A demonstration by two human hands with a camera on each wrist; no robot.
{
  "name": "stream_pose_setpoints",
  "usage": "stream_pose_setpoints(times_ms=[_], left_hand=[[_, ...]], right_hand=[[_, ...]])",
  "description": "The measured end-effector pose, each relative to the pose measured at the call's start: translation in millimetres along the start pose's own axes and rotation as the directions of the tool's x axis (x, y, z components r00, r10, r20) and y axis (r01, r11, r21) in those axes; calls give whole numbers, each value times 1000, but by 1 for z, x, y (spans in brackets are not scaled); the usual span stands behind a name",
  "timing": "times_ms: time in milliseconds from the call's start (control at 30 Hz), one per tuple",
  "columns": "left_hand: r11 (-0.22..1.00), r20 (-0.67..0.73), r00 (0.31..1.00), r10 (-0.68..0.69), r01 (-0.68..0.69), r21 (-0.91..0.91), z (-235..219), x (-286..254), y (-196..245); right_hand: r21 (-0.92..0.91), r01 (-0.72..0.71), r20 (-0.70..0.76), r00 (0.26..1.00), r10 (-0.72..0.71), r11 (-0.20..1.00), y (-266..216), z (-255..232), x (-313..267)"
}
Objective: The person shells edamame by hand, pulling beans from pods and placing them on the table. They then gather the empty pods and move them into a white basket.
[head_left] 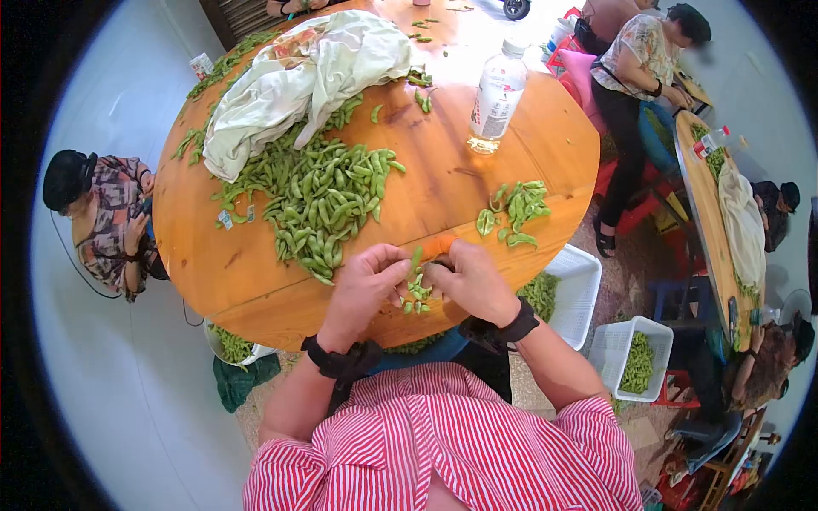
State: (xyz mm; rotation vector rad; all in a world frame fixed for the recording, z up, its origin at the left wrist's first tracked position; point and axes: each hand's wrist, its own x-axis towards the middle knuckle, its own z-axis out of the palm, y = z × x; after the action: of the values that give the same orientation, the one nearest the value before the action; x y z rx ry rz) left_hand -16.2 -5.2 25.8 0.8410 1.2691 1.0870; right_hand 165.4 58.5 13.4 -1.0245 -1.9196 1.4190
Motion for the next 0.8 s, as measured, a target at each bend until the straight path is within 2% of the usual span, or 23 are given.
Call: stream_pose_setpoints(times_ms=[33, 100, 200, 300, 367, 400, 433, 467, 500, 533, 567, 600, 667, 700, 767, 800], left_hand=[[1000, 6, 1000, 1, -1, 16, 1, -1, 0], [1000, 12, 1000, 0, -1, 31, 4, -3, 0], [1000, -10, 1000, 4, -4, 11, 8, -5, 1], [996, -12, 999, 33, -32, 78, 10, -5, 0], [980, -40, 992, 118, -110, 165, 11, -3, -10], [980, -38, 992, 117, -109, 166, 11, -3, -12], [938, -41, 976, 216, -196, 285, 12, -4, -15], [875, -29, 949, 313, -276, 398, 13, -4, -16], [875, -26, 950, 311, -276, 398, 15, -5, -16], [726, 15, 877, 480, -407, 554, 17, -6, -15], [532, 88, 777, 623, -504, 681, 19, -7, -15], [533, 90, 778, 622, -505, 679, 20, -6, -16], [365, 168, 668, 725, -579, 729, 21, -4, -19], [365, 168, 669, 724, -579, 729, 19, -3, -20], [654, 84, 820, 566, -508, 561, 13, -5, -23], [654, 83, 821, 564, -507, 562, 11, -5, -23]], right_hand=[[1, -2, -1, 1000, 2, 1000, -4, -1, -1], [124, -169, 66, 985, 162, 978, -13, -3, -2], [143, -216, 153, 969, 194, 966, -15, -8, -3], [120, -234, 155, 964, 215, 965, -14, -9, -2], [113, -224, 145, 968, 207, 968, -14, -9, -2], [104, -212, 135, 971, 198, 972, -13, -9, -3], [105, -214, 132, 971, 199, 971, -10, -8, -3], [31, -182, 90, 980, 179, 983, -5, -6, -2], [-46, -153, 49, 987, 155, 987, -2, -4, -2], [-45, -155, 47, 986, 157, 987, -2, -2, -1], [-131, -98, -9, 995, 98, 987, -3, 0, -1], [-219, -46, -58, 998, 34, 975, -3, 1, -2], [-231, -21, -58, 998, 8, 973, -2, 1, -2], [-243, 7, -54, 998, -21, 970, -1, 1, -2], [-264, 56, -42, 997, -70, 963, 2, 1, -2], [-286, 105, -30, 993, -118, 953, 3, 0, -3]])
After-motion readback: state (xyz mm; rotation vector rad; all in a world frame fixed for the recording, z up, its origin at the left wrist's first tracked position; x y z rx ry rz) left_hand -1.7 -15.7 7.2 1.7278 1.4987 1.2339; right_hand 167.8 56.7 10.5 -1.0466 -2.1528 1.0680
